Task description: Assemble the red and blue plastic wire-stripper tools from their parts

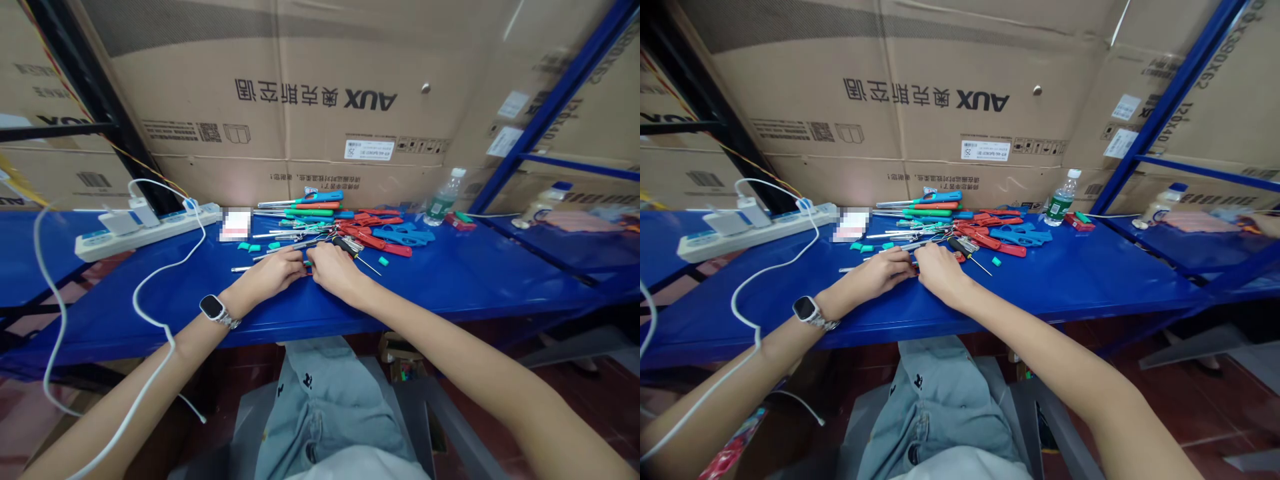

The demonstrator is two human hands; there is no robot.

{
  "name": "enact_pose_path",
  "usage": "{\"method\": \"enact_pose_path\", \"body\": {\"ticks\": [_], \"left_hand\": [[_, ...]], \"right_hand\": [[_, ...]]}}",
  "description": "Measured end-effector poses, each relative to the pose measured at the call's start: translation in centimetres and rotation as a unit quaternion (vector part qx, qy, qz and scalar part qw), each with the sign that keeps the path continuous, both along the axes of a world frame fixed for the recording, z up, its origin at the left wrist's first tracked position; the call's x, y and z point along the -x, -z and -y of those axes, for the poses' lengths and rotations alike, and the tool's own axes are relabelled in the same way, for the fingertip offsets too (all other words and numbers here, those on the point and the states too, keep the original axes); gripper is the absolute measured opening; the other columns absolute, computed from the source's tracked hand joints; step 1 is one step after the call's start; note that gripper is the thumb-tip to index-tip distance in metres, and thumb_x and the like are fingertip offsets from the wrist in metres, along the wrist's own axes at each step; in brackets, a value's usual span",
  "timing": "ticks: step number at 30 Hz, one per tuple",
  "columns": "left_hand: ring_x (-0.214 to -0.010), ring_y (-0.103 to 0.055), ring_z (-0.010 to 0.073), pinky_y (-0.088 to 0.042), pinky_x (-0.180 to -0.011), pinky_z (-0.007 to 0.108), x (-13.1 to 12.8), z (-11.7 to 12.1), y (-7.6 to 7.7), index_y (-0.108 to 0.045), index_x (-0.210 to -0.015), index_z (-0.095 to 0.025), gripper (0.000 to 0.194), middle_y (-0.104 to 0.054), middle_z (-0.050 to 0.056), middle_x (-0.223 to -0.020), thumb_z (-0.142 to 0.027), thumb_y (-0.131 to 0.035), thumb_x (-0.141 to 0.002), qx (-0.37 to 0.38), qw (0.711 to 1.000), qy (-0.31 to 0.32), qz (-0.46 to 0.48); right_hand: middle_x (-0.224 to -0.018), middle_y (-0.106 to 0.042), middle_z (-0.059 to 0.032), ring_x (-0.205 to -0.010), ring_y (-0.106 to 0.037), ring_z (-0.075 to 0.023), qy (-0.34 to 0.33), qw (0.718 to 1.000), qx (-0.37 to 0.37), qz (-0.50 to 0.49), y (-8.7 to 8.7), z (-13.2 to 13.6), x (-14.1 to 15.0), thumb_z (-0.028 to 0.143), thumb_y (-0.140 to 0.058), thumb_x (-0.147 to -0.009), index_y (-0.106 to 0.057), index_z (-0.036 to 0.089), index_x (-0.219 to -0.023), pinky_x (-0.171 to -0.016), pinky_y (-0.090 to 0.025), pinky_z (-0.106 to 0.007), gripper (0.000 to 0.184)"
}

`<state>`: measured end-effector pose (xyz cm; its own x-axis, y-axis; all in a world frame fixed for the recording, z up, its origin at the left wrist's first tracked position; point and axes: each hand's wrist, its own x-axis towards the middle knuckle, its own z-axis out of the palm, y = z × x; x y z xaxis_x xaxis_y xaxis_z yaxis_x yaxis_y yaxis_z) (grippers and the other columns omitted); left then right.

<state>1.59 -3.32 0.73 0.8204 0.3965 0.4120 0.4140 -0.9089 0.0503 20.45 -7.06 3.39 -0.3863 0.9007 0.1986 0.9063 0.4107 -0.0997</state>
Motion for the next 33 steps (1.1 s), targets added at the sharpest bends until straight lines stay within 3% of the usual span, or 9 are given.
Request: {"method": "enact_pose_path", "body": {"ticks": [7, 14, 23, 28, 33], "left_hand": [[-0.092, -0.060, 0.0210, -0.052, -0.085, 0.035, 0.1, 0.2, -0.1, -0.075, -0.094, -0.016, 0.030, -0.067, 0.008, -0.094, -0.022, -0.048, -0.105, 0.013, 1.000, 0.003, 0.005], [-0.089, -0.061, 0.0211, -0.053, -0.083, 0.036, 0.3, 0.2, 0.0, -0.076, -0.092, -0.017, 0.030, -0.065, 0.008, -0.092, -0.025, -0.050, -0.105, 0.040, 0.999, -0.005, 0.015], [-0.106, -0.061, 0.0247, -0.054, -0.092, 0.041, 0.1, 1.2, -0.2, -0.077, -0.101, -0.017, 0.031, -0.068, 0.013, -0.118, -0.024, -0.047, -0.106, -0.026, 1.000, -0.015, -0.001], [-0.096, -0.064, 0.0233, -0.055, -0.086, 0.038, 0.0, 0.9, 0.0, -0.077, -0.098, -0.016, 0.033, -0.072, 0.012, -0.101, -0.024, -0.046, -0.107, -0.008, 1.000, -0.001, -0.005], [-0.090, -0.063, 0.0219, -0.055, -0.085, 0.037, 0.0, 0.8, 0.0, -0.076, -0.098, -0.016, 0.031, -0.072, 0.009, -0.094, -0.021, -0.047, -0.106, -0.026, 1.000, 0.003, -0.010]], "right_hand": [[-0.113, -0.069, -0.0175, -0.096, -0.070, -0.0267, -0.042, 0.998, 0.003, 0.052, -0.6, 0.3, -0.3, 0.009, -0.052, -0.096, -0.074, 0.014, -0.107, -0.081, -0.051, -0.034, 0.025], [-0.109, -0.068, -0.0119, -0.090, -0.066, -0.0226, -0.088, 0.994, -0.004, 0.060, -0.7, 0.1, -1.9, 0.018, -0.053, -0.099, -0.076, 0.018, -0.100, -0.072, -0.045, -0.031, 0.023], [-0.100, -0.061, -0.0059, -0.087, -0.060, -0.0166, -0.099, 0.995, -0.007, -0.029, 0.8, -0.2, -3.5, 0.024, -0.054, -0.101, -0.077, 0.021, -0.107, -0.070, -0.040, -0.027, 0.024], [-0.098, -0.062, -0.0046, -0.085, -0.061, -0.0155, -0.059, 0.988, 0.004, -0.145, 2.0, -0.3, -3.1, 0.017, -0.060, -0.095, -0.076, 0.018, -0.103, -0.079, -0.046, -0.028, 0.018], [-0.101, -0.062, -0.0039, -0.080, -0.061, -0.0141, -0.027, 0.957, -0.030, -0.286, 3.3, -0.8, -3.3, 0.017, -0.072, -0.083, -0.069, 0.016, -0.106, -0.081, -0.051, -0.030, 0.024]]}}
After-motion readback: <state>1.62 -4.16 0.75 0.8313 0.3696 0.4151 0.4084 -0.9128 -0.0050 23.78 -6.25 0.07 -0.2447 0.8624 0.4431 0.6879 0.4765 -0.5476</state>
